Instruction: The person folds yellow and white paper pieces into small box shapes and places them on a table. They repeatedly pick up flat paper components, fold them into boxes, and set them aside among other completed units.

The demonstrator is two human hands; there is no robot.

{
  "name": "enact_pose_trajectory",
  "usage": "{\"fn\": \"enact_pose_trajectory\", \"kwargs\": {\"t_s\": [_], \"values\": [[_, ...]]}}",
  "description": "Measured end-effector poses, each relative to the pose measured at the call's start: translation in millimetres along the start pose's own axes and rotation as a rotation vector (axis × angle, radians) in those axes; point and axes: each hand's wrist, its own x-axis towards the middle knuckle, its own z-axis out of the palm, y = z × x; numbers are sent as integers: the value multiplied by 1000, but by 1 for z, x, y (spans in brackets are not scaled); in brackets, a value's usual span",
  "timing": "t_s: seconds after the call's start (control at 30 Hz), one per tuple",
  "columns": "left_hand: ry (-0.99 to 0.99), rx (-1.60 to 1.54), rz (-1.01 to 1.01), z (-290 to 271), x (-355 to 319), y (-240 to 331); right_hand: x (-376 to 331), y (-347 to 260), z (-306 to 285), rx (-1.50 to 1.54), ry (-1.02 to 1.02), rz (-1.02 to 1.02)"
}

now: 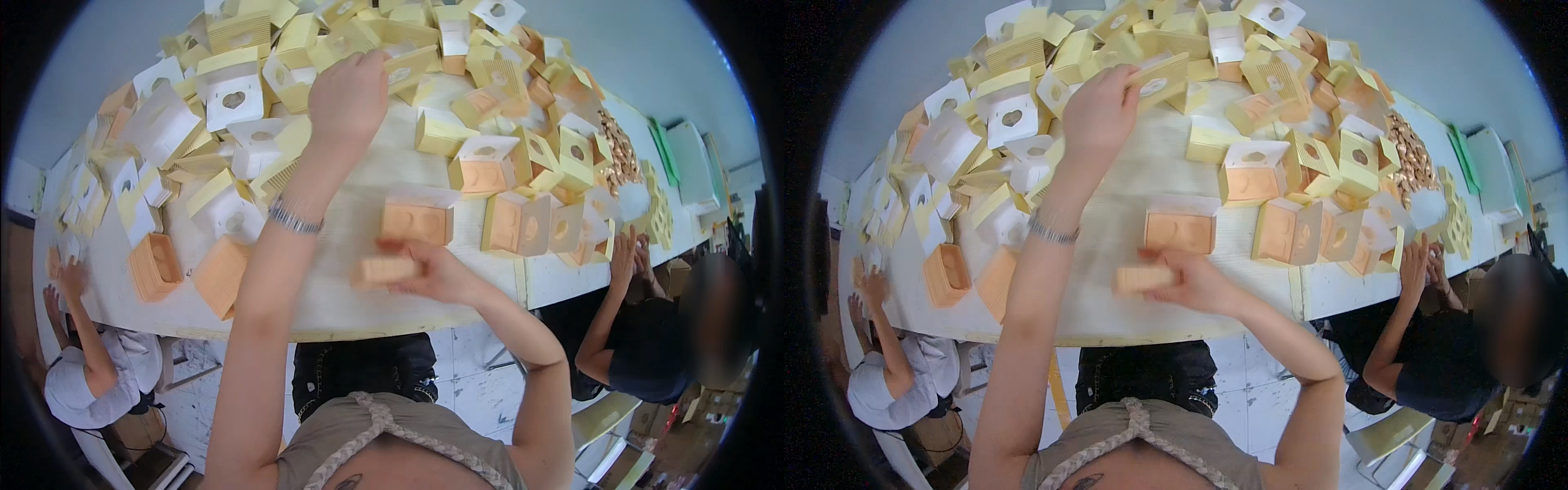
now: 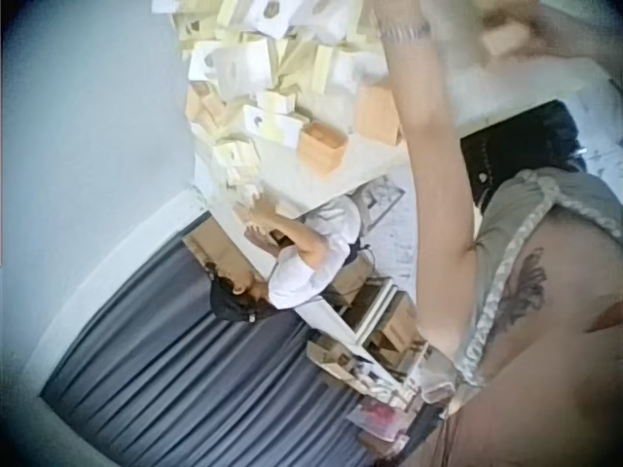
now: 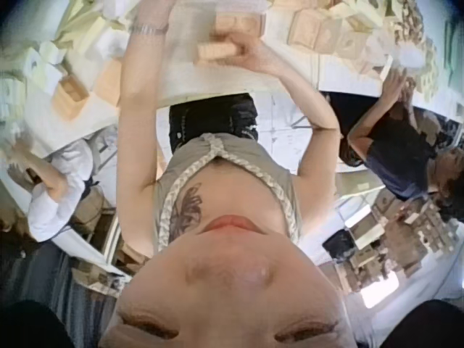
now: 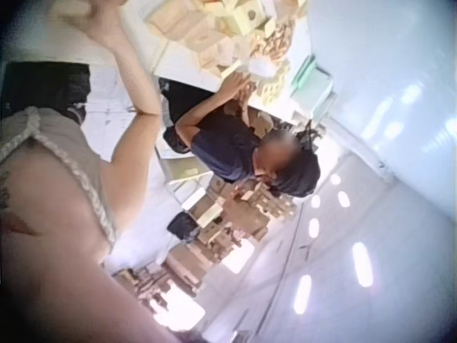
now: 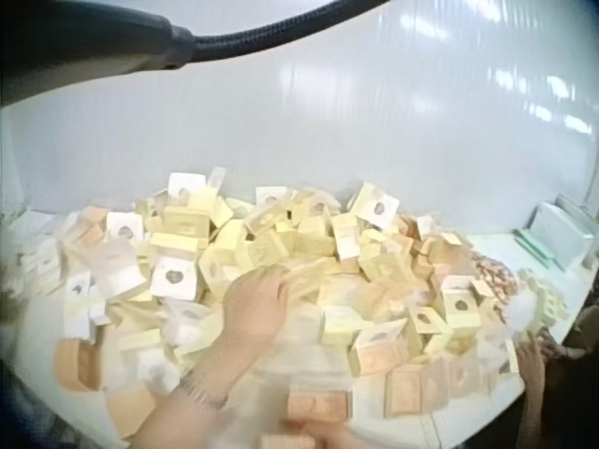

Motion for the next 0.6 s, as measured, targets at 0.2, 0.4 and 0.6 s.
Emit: {"fn": "enact_pose_trajectory", "kwargs": {"t_s": [0.2, 0.4, 0.6], "values": [[-130, -164, 25, -81, -89, 25, 14, 42, -25, -58, 645, -78], [-9, 259, 280, -39, -78, 21, -34, 20, -28, 99, 824, -52], [-260, 90, 234, 86, -32, 61, -57, 59, 22, 67, 672, -57]]}}
